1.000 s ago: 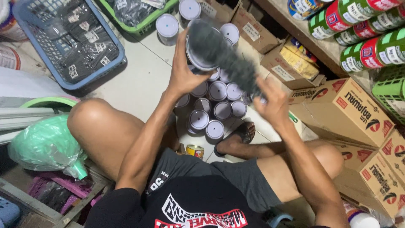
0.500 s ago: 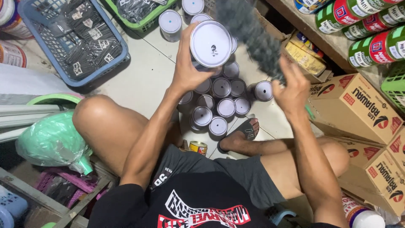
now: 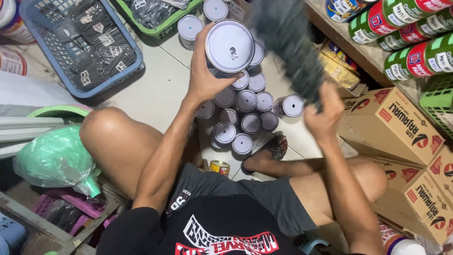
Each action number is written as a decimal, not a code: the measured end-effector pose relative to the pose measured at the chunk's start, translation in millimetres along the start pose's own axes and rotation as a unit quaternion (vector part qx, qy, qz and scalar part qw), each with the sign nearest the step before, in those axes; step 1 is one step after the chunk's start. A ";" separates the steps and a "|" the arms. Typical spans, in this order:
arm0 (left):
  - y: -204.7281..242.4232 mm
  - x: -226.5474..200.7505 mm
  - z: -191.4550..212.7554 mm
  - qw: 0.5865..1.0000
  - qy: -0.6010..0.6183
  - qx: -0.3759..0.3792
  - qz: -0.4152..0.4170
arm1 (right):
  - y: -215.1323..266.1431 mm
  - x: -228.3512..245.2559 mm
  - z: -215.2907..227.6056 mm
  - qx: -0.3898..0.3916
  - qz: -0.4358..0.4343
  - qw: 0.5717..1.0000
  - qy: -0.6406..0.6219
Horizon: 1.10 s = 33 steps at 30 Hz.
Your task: The person sits on the floor and uses a duster to clean the tops and sides of several paint cans. They pick up each can, wipe it with the duster, and place it back on a shelf or the floor.
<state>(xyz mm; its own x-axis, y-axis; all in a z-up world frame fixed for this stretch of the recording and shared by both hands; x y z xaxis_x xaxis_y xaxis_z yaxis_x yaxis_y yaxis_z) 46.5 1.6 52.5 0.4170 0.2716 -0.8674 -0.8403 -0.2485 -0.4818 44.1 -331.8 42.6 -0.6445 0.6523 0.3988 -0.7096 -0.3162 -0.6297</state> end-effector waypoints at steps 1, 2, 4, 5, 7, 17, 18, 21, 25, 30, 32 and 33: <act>3.0 8.0 -0.7 1.000 -0.005 -0.002 0.002 | 5.5 8.6 -5.4 0.002 0.000 1.000 -0.005; 6.1 18.6 -0.6 0.998 0.044 -0.014 0.033 | 12.1 21.0 -15.3 0.051 0.044 0.998 0.019; 5.8 25.0 -4.3 0.993 0.095 -0.023 0.063 | 15.0 25.2 -30.1 0.097 0.084 0.991 0.047; 4.5 21.8 -6.1 0.982 0.169 -0.027 0.081 | 10.6 13.7 -34.8 0.091 0.034 0.995 0.033; 7.3 25.6 -13.6 0.965 0.242 -0.031 0.097 | -0.7 12.0 -35.3 0.081 -0.014 0.996 0.018; 16.7 88.3 -35.6 0.749 0.506 -0.159 0.396 | 11.9 26.6 -57.1 0.136 -0.056 0.989 -0.030; 14.6 88.0 -38.2 0.734 0.526 -0.156 0.401 | -5.5 32.5 -47.9 0.161 -0.109 0.980 -0.039; 5.2 66.4 -33.7 0.744 0.501 -0.183 0.402 | -16.0 19.0 -24.1 0.133 -0.133 0.981 0.051; -10.9 59.9 -23.0 0.765 0.526 -0.179 0.326 | -20.3 55.6 -14.0 0.103 -0.127 0.984 -0.073; -6.5 66.0 -36.3 0.726 0.555 -0.156 0.375 | -6.2 64.8 -38.1 0.131 -0.223 0.964 -0.059; -0.4 67.2 -37.8 0.717 0.576 -0.155 0.360 | -2.8 64.9 -39.8 0.113 -0.253 0.960 -0.049; 0.2 67.8 -39.1 0.709 0.595 -0.154 0.346 | -1.5 62.6 -40.4 0.094 -0.283 0.954 -0.042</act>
<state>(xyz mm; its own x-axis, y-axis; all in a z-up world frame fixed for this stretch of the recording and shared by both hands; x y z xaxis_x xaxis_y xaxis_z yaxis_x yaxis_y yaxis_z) 88.2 -16.4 -11.3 0.0921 -0.9457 -0.3118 -0.9472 -0.1798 0.2656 16.3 -262.6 41.6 -0.1585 0.7010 0.6954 -0.9839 -0.0536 -0.1702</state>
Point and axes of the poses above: each hand's wrist, its own y-axis away from the middle knuckle, its own z-axis out of the back of the hand, x = y × z, the point moved 5 cm from there along -y, towards the middle knuckle, and after that the axes turned 5 degrees about -x, right-handed, at the moved point
